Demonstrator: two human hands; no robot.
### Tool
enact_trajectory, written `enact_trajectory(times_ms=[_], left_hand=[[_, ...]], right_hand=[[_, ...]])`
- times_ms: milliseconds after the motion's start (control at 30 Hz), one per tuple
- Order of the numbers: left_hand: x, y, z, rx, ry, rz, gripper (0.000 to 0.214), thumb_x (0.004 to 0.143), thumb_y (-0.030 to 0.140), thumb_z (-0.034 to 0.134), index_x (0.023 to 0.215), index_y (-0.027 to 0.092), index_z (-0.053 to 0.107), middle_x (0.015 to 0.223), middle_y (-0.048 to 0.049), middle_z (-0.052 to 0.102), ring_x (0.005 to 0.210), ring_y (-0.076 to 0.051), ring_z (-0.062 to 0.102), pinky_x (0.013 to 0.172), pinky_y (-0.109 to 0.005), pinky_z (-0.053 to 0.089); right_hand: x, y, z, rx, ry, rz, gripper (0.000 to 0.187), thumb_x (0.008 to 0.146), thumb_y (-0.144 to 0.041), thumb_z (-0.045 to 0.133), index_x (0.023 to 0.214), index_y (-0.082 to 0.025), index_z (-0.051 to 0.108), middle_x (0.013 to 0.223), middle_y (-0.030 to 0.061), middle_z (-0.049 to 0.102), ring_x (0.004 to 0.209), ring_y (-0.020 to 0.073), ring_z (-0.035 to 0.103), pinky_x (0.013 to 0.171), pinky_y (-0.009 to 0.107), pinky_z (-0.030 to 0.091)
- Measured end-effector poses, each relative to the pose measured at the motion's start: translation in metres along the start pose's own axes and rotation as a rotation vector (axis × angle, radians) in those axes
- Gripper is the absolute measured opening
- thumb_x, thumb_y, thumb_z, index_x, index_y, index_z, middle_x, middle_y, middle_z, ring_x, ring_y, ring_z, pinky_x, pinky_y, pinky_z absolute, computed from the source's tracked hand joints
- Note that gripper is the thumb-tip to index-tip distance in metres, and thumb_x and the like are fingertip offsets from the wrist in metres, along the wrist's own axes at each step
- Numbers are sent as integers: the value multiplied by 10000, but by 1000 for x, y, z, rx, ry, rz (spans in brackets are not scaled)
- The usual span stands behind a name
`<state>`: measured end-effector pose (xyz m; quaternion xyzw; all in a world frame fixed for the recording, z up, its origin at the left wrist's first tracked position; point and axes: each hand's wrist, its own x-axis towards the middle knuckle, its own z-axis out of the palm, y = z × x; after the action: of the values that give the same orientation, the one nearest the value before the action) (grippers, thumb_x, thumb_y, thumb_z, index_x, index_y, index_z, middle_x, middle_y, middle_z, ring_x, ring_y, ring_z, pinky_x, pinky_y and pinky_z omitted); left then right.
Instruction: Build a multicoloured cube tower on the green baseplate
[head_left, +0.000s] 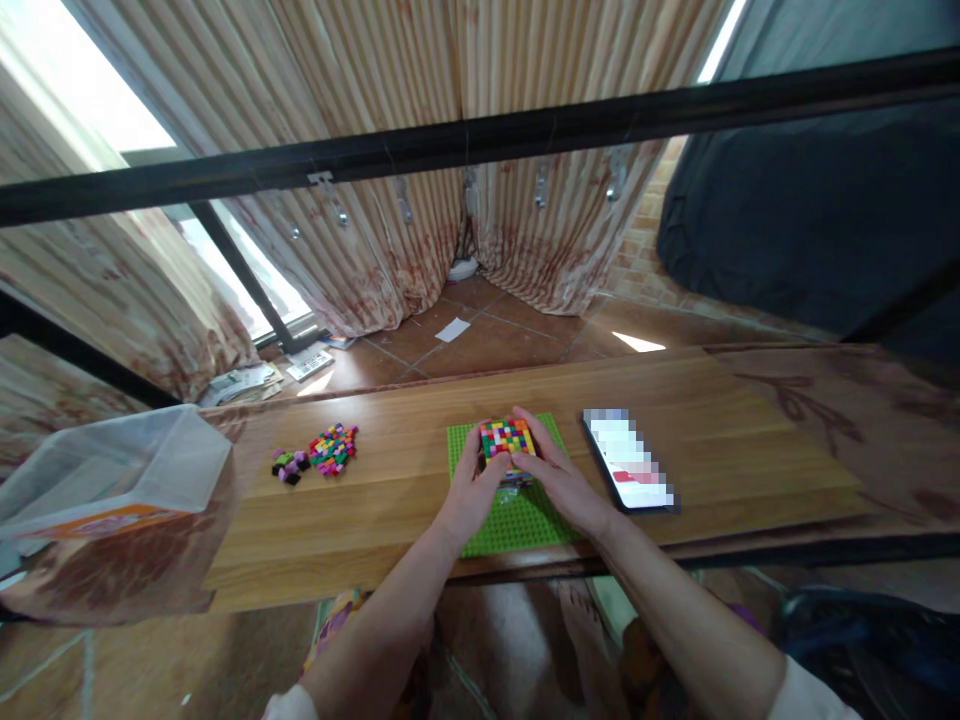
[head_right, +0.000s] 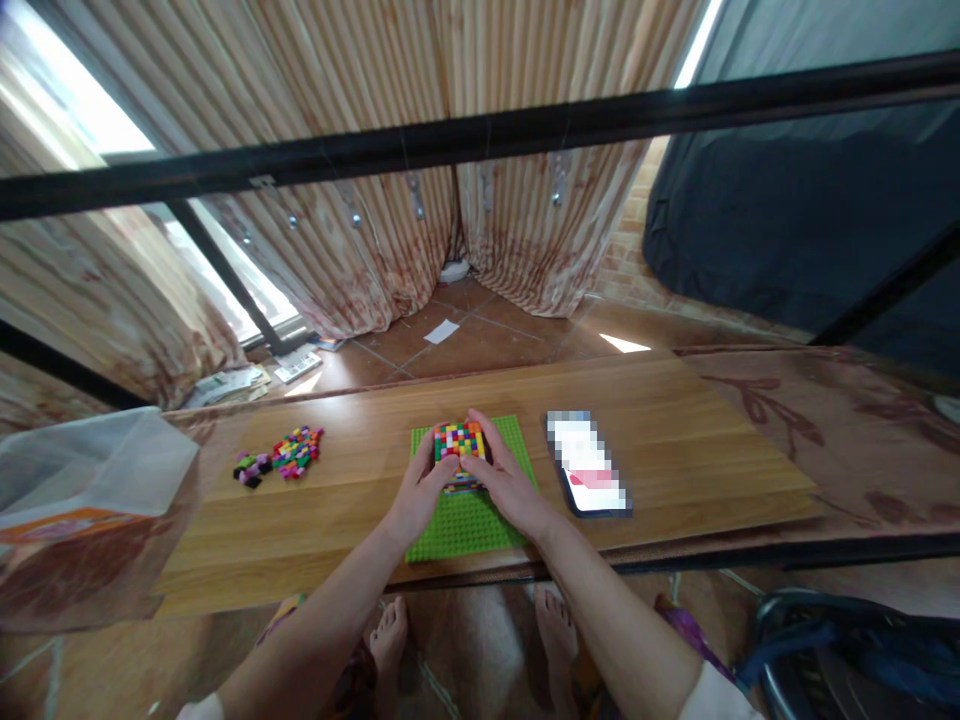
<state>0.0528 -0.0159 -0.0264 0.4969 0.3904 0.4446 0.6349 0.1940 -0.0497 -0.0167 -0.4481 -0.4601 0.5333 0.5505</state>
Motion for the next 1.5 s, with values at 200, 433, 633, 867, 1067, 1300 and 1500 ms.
enact_trajectory(times_ms=[200,433,633,867,1067,1300,1500], left_hand=[[1,6,-4,-59,-33,-28,586,720,342,722,1264,235,532,1271,-51,600,1097,-200,576,978,-323,437],[6,13,-12,-124,51,-39,497,728,455,706,1148,202,627,1164,-63,658,1090,-208,583,974,-335,431],[16,25,-38,-95,275,59,435,718,485,691,1037,191,674,1097,-78,681,1038,-194,605,911,-322,440],[18,24,-58,7,464,-55,359,642,338,764,931,147,668,871,-47,699,821,-142,630,778,-259,462],[5,29,-48,-228,147,-403,331,578,264,781,863,133,676,715,-54,716,615,-174,653,642,-311,506],[1,28,-37,-242,120,-432,279,498,193,774,759,119,705,643,-52,715,564,-201,660,633,-354,533],[1,26,-19,-240,186,-260,165,556,187,700,715,144,694,627,-20,696,602,-189,650,624,-323,515]], right_hand=[[3,-8,-13,-184,-148,-3,1004,640,-360,818,1474,-278,265,1483,92,391,1317,272,432,1108,450,315],[14,9,-14,-384,-151,-26,1051,598,-241,836,1463,-243,238,1343,101,540,1186,262,550,1034,450,404],[13,1,-7,-355,-90,21,943,571,-229,844,1376,-207,353,1258,98,595,1118,244,592,1002,431,433],[12,1,-1,-74,-77,56,948,516,-192,861,1339,-257,396,1177,50,637,997,216,653,917,415,513],[13,1,4,57,-59,35,909,512,-197,871,1308,-265,437,1161,38,652,1008,215,652,942,437,510],[11,0,4,39,-6,6,997,559,-253,867,1402,-288,335,1328,68,557,1135,228,590,1019,439,447],[16,8,15,-20,266,-80,1069,539,-305,873,1432,-269,287,1353,106,532,1167,259,565,1062,493,387]])
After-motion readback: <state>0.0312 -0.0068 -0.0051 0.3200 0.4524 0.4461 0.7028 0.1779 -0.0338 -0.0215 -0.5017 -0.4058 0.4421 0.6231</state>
